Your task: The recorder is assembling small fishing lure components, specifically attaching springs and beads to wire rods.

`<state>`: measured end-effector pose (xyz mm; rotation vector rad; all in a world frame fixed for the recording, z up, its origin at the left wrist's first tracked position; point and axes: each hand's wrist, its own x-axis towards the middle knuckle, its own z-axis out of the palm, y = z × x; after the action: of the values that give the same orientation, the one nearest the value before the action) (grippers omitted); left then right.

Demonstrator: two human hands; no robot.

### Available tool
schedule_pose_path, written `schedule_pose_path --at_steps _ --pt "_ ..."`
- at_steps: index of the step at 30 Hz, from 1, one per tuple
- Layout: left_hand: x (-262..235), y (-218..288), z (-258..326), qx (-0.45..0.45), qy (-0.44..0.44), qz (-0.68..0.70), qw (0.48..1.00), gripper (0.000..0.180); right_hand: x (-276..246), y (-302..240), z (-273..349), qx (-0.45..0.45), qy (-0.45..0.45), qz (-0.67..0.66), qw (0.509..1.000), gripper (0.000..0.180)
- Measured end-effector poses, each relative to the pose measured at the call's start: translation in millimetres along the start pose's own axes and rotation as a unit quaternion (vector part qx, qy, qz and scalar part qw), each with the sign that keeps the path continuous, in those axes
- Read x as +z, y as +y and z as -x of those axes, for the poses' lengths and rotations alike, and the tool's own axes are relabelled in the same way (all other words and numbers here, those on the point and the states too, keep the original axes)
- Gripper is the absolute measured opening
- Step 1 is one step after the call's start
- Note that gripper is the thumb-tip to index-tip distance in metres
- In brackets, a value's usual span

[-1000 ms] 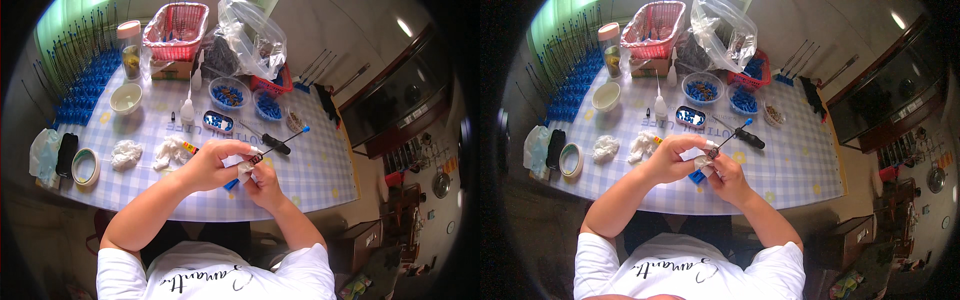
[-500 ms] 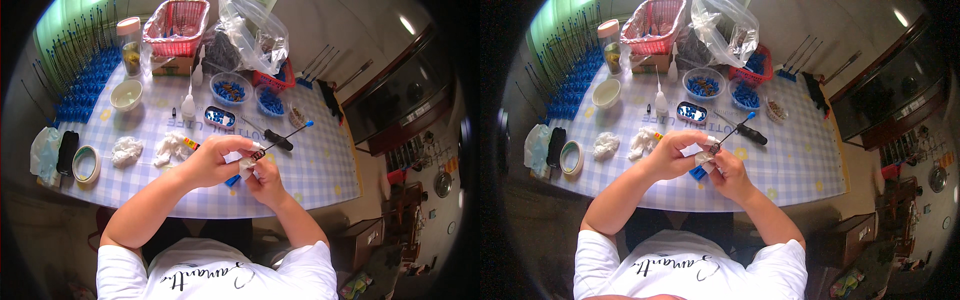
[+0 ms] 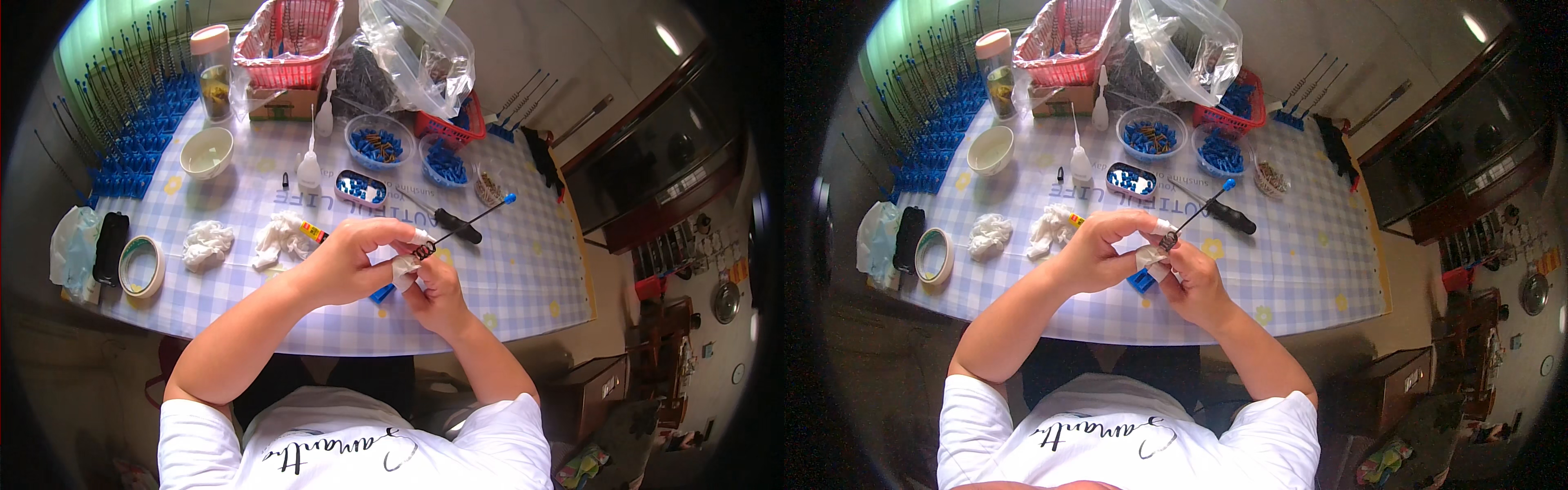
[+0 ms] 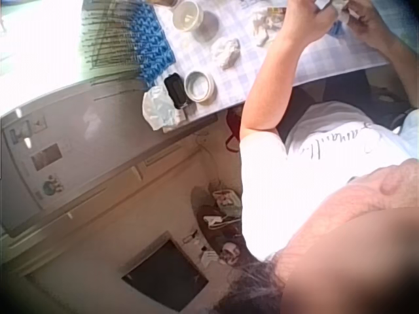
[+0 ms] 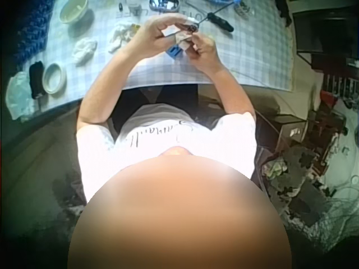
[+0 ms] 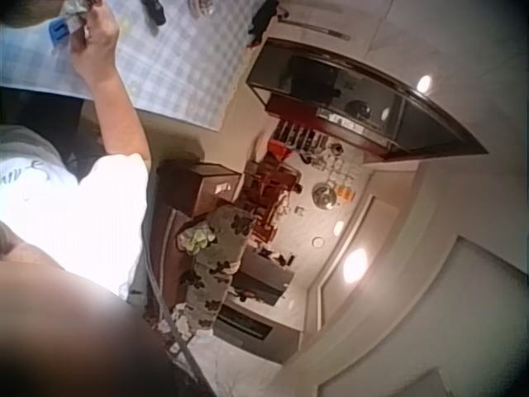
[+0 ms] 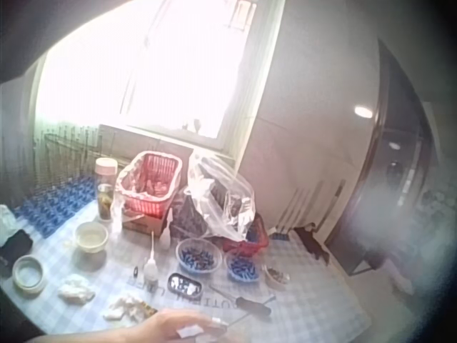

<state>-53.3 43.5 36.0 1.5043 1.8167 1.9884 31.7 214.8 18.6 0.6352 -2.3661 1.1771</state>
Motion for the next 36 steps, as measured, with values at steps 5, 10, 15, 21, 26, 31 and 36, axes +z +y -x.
schedule_pose_path --at_steps 5,10,15,21,26,31,36 --pt "0.5 -1.5 0.2 -0.003 0.001 0.010 1.000 0.028 -0.6 0.0 1.2 0.013 -0.005 -0.007 1.000 0.040" --pt "0.0 -1.9 1.1 0.002 0.002 0.011 1.000 0.028 -0.1 -0.4 0.7 0.019 -0.005 -0.014 1.000 0.040" --pt "1.1 -1.0 -0.7 -0.002 -0.005 0.005 1.000 0.029 -2.6 1.6 2.8 0.014 -0.008 -0.008 1.000 0.043" --pt "-1.8 -0.9 0.6 -0.012 -0.013 0.000 1.000 0.029 0.2 0.4 0.8 0.010 -0.005 0.006 1.000 0.038" --pt "0.3 -1.3 0.7 -0.001 0.003 0.010 1.000 0.028 0.7 1.5 0.4 0.001 0.001 0.005 1.000 0.037" --pt "-0.4 -1.5 0.4 -0.004 -0.002 -0.002 1.000 0.028 0.5 -0.1 1.5 0.021 0.000 -0.003 1.000 0.034" --pt "-0.8 -2.0 0.0 -0.002 -0.005 -0.006 1.000 0.028 1.1 0.5 1.7 0.031 -0.001 -0.013 0.999 0.032"
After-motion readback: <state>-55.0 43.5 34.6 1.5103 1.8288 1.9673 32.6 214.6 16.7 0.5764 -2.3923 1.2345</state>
